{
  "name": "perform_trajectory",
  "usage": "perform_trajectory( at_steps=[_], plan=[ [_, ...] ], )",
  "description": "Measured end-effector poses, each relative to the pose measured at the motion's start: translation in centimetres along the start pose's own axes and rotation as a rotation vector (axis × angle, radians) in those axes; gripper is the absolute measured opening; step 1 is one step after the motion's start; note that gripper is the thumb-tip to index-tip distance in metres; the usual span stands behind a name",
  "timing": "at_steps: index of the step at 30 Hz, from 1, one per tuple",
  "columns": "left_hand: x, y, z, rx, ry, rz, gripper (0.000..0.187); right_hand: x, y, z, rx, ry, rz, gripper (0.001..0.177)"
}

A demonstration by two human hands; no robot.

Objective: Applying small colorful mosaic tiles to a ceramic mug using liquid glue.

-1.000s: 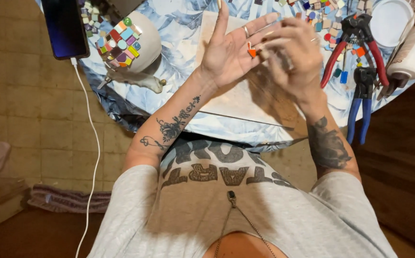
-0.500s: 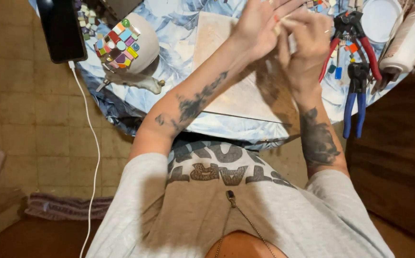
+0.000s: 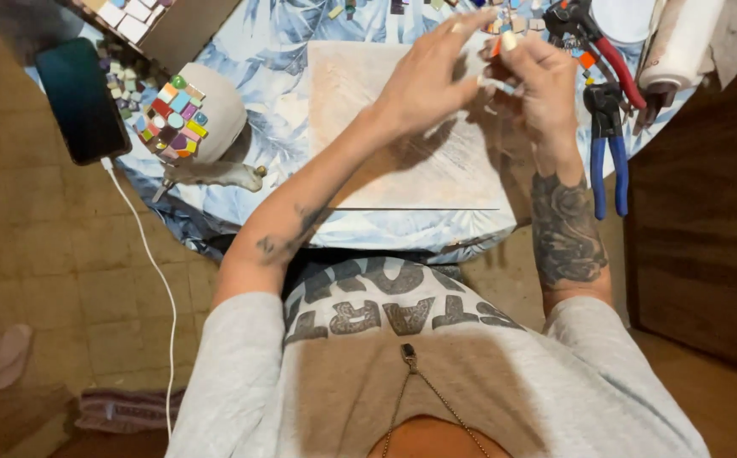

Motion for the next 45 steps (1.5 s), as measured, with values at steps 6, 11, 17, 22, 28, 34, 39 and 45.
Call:
perform_trajectory(
  at_steps=[6, 11, 17, 22, 28, 34, 39, 45],
  plan=[
    [2.1, 1.0, -4.5, -0.178, 0.328, 0.171, 0.045, -3.4, -1.6, -2.5, 0.069, -0.111, 0.013, 0.022],
    [3.3, 1.8, -6.4, -0.239, 0.418, 0.159, 0.03, -5.1, -1.4, -3.2, 0.076, -0.151, 0.0, 0.02],
    [3.8, 0.9, -8.0, -0.252, 0.457, 0.141, 0.031, -6.5, -1.8, -4.5, 0.06, -0.291, 0.016, 0.029],
    [3.9, 0.9, -8.5, -0.245, 0.465, 0.131, 0.03, -7.2, -2.9, -5.7, 0.036, -0.326, -0.026, 0.026],
    [3.9, 1.5, -8.9, -0.27, 0.476, 0.161, 0.029, -7.6, -3.3, -5.8, 0.137, -0.412, -0.209, 0.029],
    [3.6, 3.4, -10.8, -0.194, 0.395, 0.266, 0.028, -6.9, -2.7, -6.1, 0.542, -0.39, -0.649, 0.029],
    [0.0, 3.4, -14.4, -0.048, -0.052, 0.538, 0.048, -3.5, 3.7, -7.3, 0.697, -0.419, -1.495, 0.016],
    [0.1, 3.5, -16.0, 0.062, -0.239, 0.7, 0.064, -4.3, 2.0, -10.4, 0.823, -0.425, -1.588, 0.011]
  ],
)
Point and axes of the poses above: each hand's wrist, its own z-axis towards the middle knuckle, its own x-axis out of the back of the hand, y = z × x, the point moved 5 cm from there along z, towards the middle knuckle, and after that the axes turned 8 degrees about -z, right-handed, at the moved point
